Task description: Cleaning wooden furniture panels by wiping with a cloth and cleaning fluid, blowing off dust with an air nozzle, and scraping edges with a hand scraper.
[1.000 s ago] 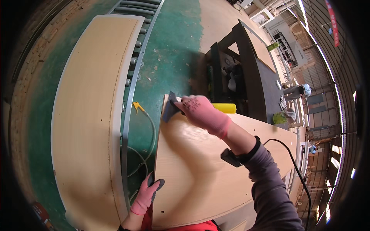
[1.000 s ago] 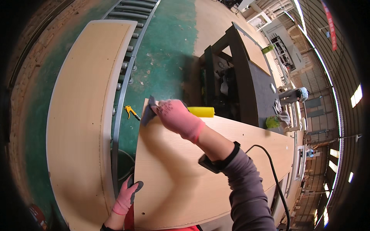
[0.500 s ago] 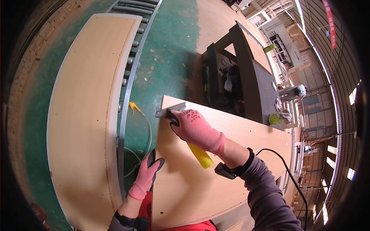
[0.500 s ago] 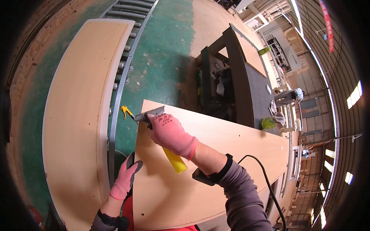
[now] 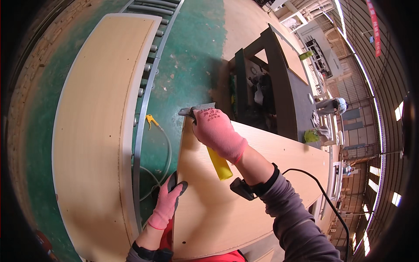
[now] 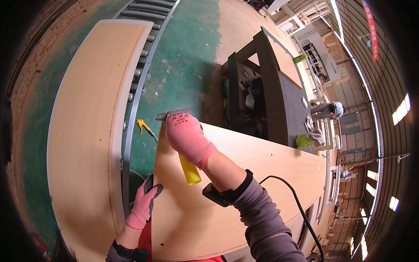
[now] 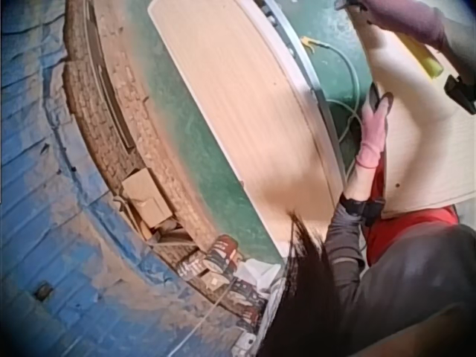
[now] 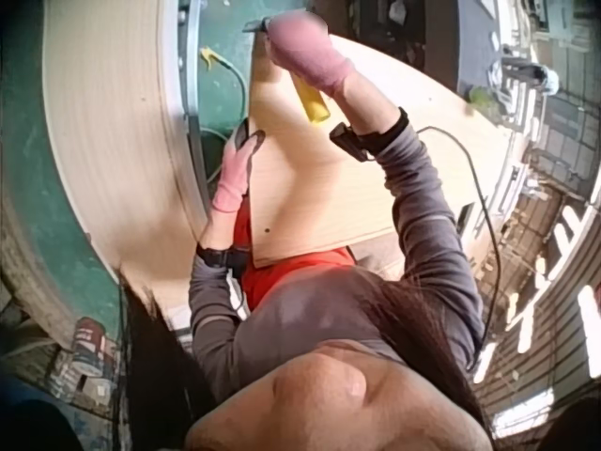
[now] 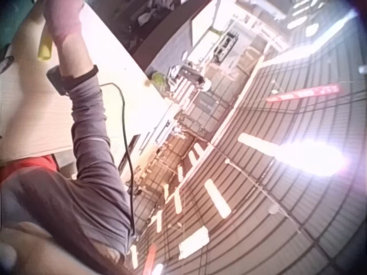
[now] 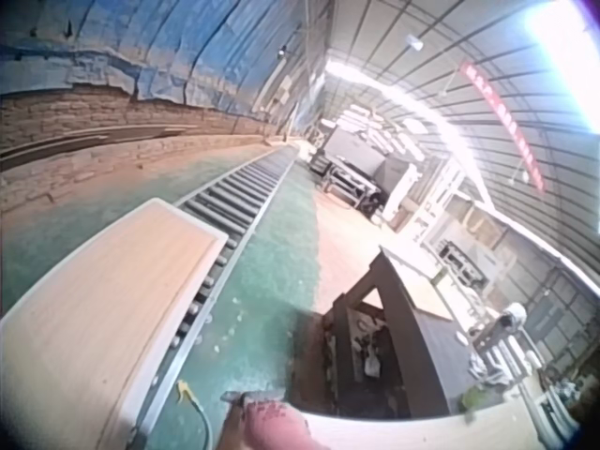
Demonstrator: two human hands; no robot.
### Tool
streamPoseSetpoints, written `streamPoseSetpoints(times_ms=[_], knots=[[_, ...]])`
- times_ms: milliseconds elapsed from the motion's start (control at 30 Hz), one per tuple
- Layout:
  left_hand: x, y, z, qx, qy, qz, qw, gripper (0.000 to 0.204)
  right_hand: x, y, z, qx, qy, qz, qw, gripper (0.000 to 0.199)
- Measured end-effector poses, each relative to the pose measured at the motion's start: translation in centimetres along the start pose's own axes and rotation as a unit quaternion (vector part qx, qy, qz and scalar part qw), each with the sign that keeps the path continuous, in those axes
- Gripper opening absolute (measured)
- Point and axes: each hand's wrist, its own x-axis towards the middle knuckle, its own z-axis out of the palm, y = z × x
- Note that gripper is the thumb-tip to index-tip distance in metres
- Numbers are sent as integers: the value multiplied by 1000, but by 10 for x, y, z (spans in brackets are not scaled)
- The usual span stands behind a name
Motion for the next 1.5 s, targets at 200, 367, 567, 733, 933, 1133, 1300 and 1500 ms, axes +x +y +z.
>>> streamPoseSetpoints(times_ms=[200,367,567,733,933,1133,1300,1500], knots=[[-1,4,4,10,-1,13,1000,40,-4,-14,-8,-17,10,11,1000,14],[-3,7,4,10,0,14,1000,40,10,-30,-41,-70,-164,23,984,31],[-3,6,7,22,10,8,1000,40,20,30,-12,-14,-19,109,994,30],[-1,3,5,15,6,13,1000,41,-24,48,-8,47,17,-25,998,44],[-1,6,4,20,10,6,1000,42,-15,43,-4,9,-30,-90,995,45],[2,0,1,10,8,9,1000,45,9,38,-18,15,-86,-106,991,41],[30,42,31,234,12,74,969,56,-43,70,-18,154,50,23,987,41],[179,93,22,449,38,252,856,51,-124,70,-21,294,34,156,942,47]])
